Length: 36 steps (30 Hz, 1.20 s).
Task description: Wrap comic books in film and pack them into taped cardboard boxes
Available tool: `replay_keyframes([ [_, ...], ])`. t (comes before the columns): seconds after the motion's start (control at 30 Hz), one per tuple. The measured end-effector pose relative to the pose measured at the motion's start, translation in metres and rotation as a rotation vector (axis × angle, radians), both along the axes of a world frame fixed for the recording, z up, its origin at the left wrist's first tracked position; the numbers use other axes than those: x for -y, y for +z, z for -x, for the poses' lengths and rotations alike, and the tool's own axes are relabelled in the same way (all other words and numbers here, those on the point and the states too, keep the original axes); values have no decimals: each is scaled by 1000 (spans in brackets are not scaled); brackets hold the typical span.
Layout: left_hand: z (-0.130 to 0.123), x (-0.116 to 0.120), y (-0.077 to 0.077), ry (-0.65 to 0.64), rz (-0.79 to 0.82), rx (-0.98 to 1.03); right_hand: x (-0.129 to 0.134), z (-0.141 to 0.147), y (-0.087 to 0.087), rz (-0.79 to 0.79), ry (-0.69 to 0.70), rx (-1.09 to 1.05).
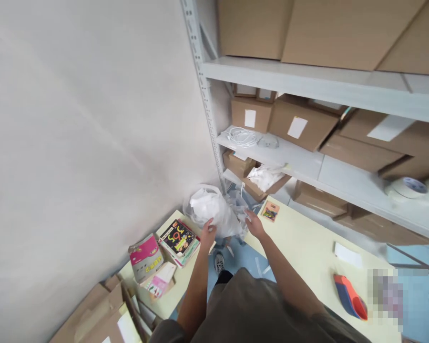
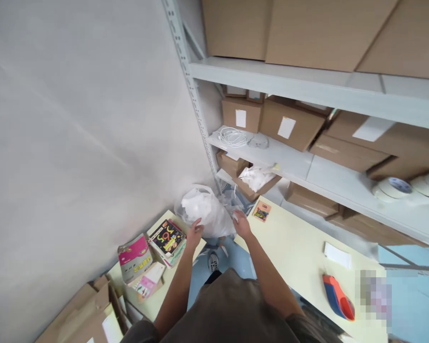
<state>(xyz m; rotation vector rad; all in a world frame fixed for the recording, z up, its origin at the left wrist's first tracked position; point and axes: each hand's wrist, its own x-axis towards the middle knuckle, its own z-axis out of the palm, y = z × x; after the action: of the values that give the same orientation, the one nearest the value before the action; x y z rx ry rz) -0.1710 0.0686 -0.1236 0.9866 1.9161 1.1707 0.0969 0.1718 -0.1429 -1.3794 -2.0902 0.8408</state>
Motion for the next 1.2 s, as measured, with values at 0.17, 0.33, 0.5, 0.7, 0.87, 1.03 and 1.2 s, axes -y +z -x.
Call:
replay_keyframes([
  [0.17, 95, -36, -28, 27, 63, -83, -47, 124, 1, 71, 125, 93],
  [0.33, 164, -96, -53, -111, 149, -233, -77, 206, -26, 194, 257, 182],
  [0.5, 197, -138, -83, -135, 287, -311, -72, 236, -63, 280, 265, 253],
  [0.7, 214, -138, -104, -127, 303, -203, -71, 237, -78, 324, 236, 315],
  [0.87, 210, -86, -94, -75, 146, -210, -81, 283, -66, 341, 227, 281],
  [1.03, 197, -31, -71, -145, 35, -219, -79, 335, -51, 273, 301, 152],
  [1.2, 198, -33, -40, -182, -22, -98, -76, 334, -41, 232, 377, 57],
])
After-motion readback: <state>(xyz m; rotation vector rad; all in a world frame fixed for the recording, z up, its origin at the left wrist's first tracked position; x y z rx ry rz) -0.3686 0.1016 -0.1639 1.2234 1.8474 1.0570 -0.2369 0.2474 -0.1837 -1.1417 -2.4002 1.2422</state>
